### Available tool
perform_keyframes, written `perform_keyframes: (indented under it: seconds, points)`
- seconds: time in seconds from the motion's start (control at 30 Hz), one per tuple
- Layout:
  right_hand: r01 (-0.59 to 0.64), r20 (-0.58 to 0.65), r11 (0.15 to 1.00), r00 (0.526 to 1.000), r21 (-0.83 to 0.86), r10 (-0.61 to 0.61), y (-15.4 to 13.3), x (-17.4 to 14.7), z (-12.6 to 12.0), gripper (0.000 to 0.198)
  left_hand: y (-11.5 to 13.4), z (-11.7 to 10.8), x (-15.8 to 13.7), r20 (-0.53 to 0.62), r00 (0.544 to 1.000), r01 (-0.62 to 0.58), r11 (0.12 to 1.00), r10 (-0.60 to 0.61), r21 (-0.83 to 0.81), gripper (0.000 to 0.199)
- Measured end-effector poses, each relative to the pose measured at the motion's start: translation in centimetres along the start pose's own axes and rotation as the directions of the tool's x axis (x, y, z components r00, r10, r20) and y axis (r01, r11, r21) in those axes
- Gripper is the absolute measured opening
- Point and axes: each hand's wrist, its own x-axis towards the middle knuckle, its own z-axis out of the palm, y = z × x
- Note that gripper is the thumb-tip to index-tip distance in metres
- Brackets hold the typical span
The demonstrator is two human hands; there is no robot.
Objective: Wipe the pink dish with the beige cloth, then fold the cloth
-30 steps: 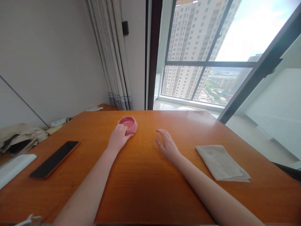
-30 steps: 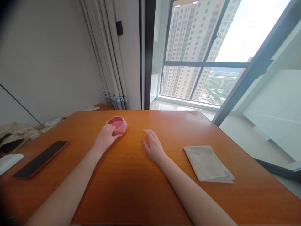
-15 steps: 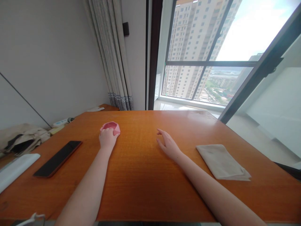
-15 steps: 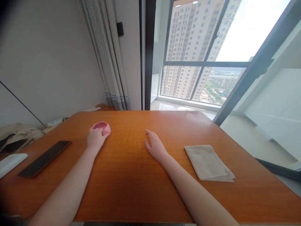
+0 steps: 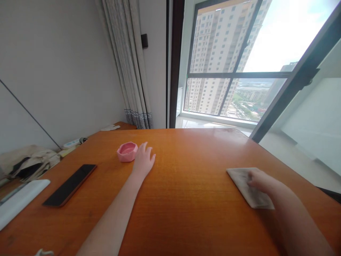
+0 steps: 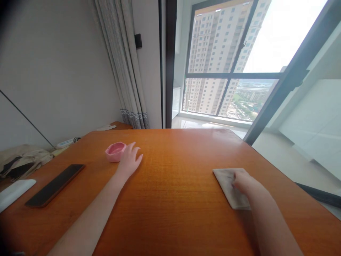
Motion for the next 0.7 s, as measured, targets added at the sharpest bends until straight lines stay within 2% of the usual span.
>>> perform_keyframes:
  seconds: [0.03, 0.07, 0.1, 0.13, 0.17, 0.2, 0.27, 0.3, 0.33, 0.37, 0.43, 0.53, 0.6, 0.67, 0.7]
  points:
    - [-0.015, 0.094, 0.998, 0.995, -0.065, 0.021, -0.2, -0.7, 0.2, 0.006, 1.8, 0.1, -0.4, 0.072, 0.992, -0.100, 0.991, 0.106, -0.090, 0.027]
    - [-0.011, 0.152, 0.994, 0.988, -0.113, 0.028, -1.4, -1.7, 0.4, 0.008, 3.8, 0.2, -0.9, 0.149, 0.963, -0.195, 0.962, 0.224, -0.189, 0.026]
    - [0.027, 0.155, 0.992, 0.988, -0.127, -0.007, -3.3, -2.8, 0.5, 0.016, 5.8, 0.2, -1.5, 0.234, 0.907, -0.276, 0.915, 0.349, -0.294, 0.026]
    - [0.133, 0.155, 0.987, 0.981, -0.093, -0.117, -5.7, -4.1, 0.5, 0.021, 7.6, 0.1, -2.2, 0.290, 0.848, -0.318, 0.863, 0.444, -0.392, 0.028]
    - [0.283, 0.154, 0.959, 0.947, 0.007, -0.281, -8.4, -5.4, 0.5, 0.024, 9.2, -0.1, -3.0, 0.316, 0.798, -0.335, 0.814, 0.513, -0.475, 0.032]
    - [0.419, 0.146, 0.893, 0.885, 0.161, -0.442, -11.1, -6.6, 0.5, 0.025, 10.5, -0.4, -3.8, 0.326, 0.772, -0.329, 0.782, 0.546, -0.529, 0.038]
    - [0.564, 0.102, 0.689, 0.736, 0.454, -0.669, -15.7, -8.1, 0.6, 0.029, 11.5, -0.7, -5.4, 0.361, 0.803, -0.250, 0.819, 0.473, -0.516, 0.046]
    - [0.590, 0.046, 0.620, 0.704, 0.517, -0.709, -17.2, -8.4, 0.6, 0.032, 11.2, -0.8, -6.1, 0.402, 0.827, -0.192, 0.869, 0.394, -0.456, 0.050]
    - [0.608, -0.006, 0.593, 0.701, 0.527, -0.713, -18.2, -8.3, 0.8, 0.034, 10.5, -0.9, -6.9, 0.454, 0.840, -0.129, 0.922, 0.298, -0.366, 0.054]
    - [0.623, -0.044, 0.587, 0.704, 0.517, -0.709, -18.7, -7.9, 1.0, 0.036, 9.3, -1.0, -7.5, 0.512, 0.834, -0.075, 0.962, 0.204, -0.262, 0.057]
    - [0.642, -0.082, 0.611, 0.717, 0.464, -0.692, -18.9, -6.6, 1.7, 0.037, 6.1, -1.4, -8.5, 0.596, 0.800, -0.009, 0.996, 0.062, -0.091, 0.055]
    - [0.647, -0.081, 0.649, 0.730, 0.399, -0.678, -18.7, -4.3, 3.3, 0.032, 0.1, -3.0, -9.3, 0.622, 0.781, 0.052, 0.998, -0.062, 0.033, 0.056]
    - [0.643, -0.103, 0.671, 0.746, 0.369, -0.658, -18.9, -3.1, 4.5, 0.028, -4.2, -4.5, -9.5, 0.653, 0.744, 0.109, 0.990, -0.139, 0.087, 0.060]
    - [0.633, -0.146, 0.681, 0.763, 0.367, -0.630, -19.3, -2.2, 5.5, 0.025, -8.3, -6.0, -9.6, 0.629, 0.738, 0.194, 0.969, -0.246, 0.151, 0.066]
    - [0.625, -0.165, 0.684, 0.771, 0.377, -0.614, -19.4, -1.9, 5.9, 0.024, -10.1, -6.5, -9.7, 0.609, 0.751, 0.220, 0.966, -0.255, 0.134, 0.066]
